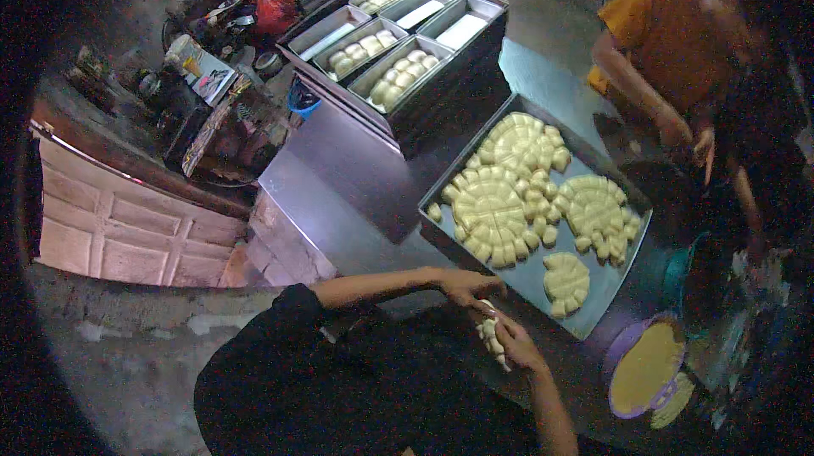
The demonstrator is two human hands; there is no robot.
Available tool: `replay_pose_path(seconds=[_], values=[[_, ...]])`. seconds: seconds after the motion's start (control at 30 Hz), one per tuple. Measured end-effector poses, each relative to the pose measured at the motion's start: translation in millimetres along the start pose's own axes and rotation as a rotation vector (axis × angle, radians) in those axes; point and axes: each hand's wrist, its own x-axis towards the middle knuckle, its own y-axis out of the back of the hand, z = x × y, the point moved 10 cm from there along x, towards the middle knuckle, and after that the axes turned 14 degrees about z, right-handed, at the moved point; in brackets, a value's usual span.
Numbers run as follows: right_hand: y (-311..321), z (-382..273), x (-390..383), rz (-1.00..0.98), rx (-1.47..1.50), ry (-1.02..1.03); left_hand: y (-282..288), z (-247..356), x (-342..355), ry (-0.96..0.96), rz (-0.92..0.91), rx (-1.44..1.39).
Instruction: The person prepares bread by taking pieces of dough, flattening them, adding a chocolate filling from a bowl, and folding the dough over the filling. The filled dough pieces are then placed in a tray alongside others.
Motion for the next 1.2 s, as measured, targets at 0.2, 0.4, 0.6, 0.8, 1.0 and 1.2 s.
replay_pose_path(seconds=[0.2,0.4,0.6,0.8,1.0,1.2], values=[[-120,-135,58,-0.105,0.562,-0.038,222,58,-102,0.033,0.443,0.496],[-259,-340,166,-0.247,0.651,0.064,388,18,-317,0.135,1.432,-0.022],[-337,-488,355,-0.206,0.715,0.157,316,-119,-437,0.361,1.698,-0.463],[-349,-552,463,0.141,0.584,0.19,254,-172,-447,0.564,1.653,-0.731],[-356,-538,392,0.121,0.145,0.335,283,-155,-442,0.501,1.658,-0.636],[-249,-481,238,-0.075,-0.356,0.704,288,-172,-389,0.52,1.439,-0.544]])
